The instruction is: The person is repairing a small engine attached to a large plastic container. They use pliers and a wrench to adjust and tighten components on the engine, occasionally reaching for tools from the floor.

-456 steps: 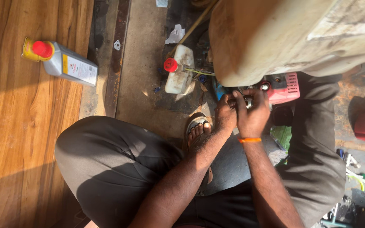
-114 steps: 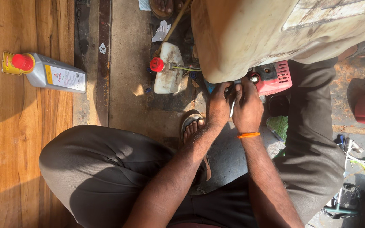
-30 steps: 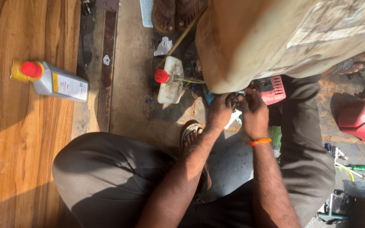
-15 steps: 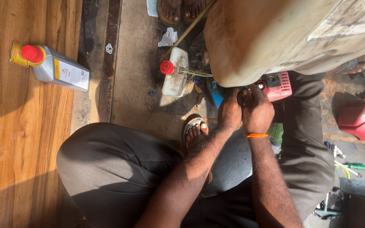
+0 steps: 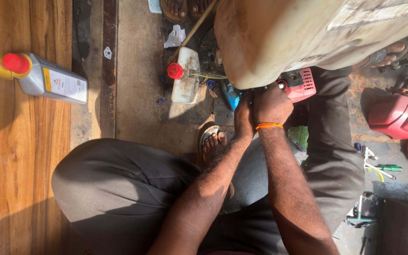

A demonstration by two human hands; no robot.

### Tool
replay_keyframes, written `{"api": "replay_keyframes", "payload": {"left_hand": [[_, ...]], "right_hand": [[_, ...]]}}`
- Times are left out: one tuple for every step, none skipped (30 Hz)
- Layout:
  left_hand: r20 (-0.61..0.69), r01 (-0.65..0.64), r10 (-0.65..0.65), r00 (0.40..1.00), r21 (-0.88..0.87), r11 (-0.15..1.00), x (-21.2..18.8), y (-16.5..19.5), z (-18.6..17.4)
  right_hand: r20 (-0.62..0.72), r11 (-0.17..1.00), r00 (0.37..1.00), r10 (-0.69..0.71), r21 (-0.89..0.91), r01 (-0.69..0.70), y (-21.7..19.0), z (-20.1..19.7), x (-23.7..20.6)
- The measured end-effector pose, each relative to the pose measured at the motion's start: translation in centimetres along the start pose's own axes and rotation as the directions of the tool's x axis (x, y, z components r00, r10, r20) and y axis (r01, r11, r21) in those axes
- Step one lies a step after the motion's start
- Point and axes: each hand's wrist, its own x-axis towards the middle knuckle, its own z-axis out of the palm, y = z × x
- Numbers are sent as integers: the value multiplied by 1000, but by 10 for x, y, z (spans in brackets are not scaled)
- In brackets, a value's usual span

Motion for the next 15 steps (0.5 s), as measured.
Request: {"api": "replay_keyframes", "payload": {"left_hand": [[14,-101,100,995,148,984,2,-1,-4],[18,-104,103,995,211,972,5,0,-8],[27,-99,95,995,276,956,9,1,-11],[39,-92,83,996,340,936,12,3,-14],[44,12,-28,999,334,942,16,5,-15],[47,111,-133,990,326,939,20,7,-15],[51,202,-229,972,315,927,26,8,-14],[31,181,-202,979,322,929,33,9,-12],[4,170,-181,983,328,929,39,8,-10],[-27,175,-177,984,335,926,44,7,-7],[-44,227,-226,973,340,913,48,4,-4],[-57,277,-274,960,346,896,52,1,-1],[-64,308,-305,950,353,883,56,-2,2],[-45,278,-286,957,413,867,61,-5,4],[-22,250,-273,962,471,846,63,-7,4]], "right_hand": [[-33,1000,999,-7,-27,7,-2,2,0],[-63,998,998,-16,-56,13,-3,3,0],[-58,999,998,-29,-30,27,-3,3,-2],[-51,999,998,-37,-5,36,-1,2,-5],[-48,999,998,-46,19,47,2,0,-9],[-131,981,988,-79,166,100,6,-1,-15],[-225,938,969,-101,304,168,13,-3,-24],[-323,869,940,-112,427,250,19,-4,-33],[-300,871,949,-98,435,227,24,-3,-39],[-261,877,961,-85,438,197,29,-2,-46],[-212,885,975,-68,439,157,35,0,-50],[-181,875,977,-114,447,185,40,3,-52],[-167,860,973,-158,460,219,44,6,-49],[-170,839,965,-200,478,258,46,9,-42],[-67,763,981,-183,619,185,48,11,-33]]}}
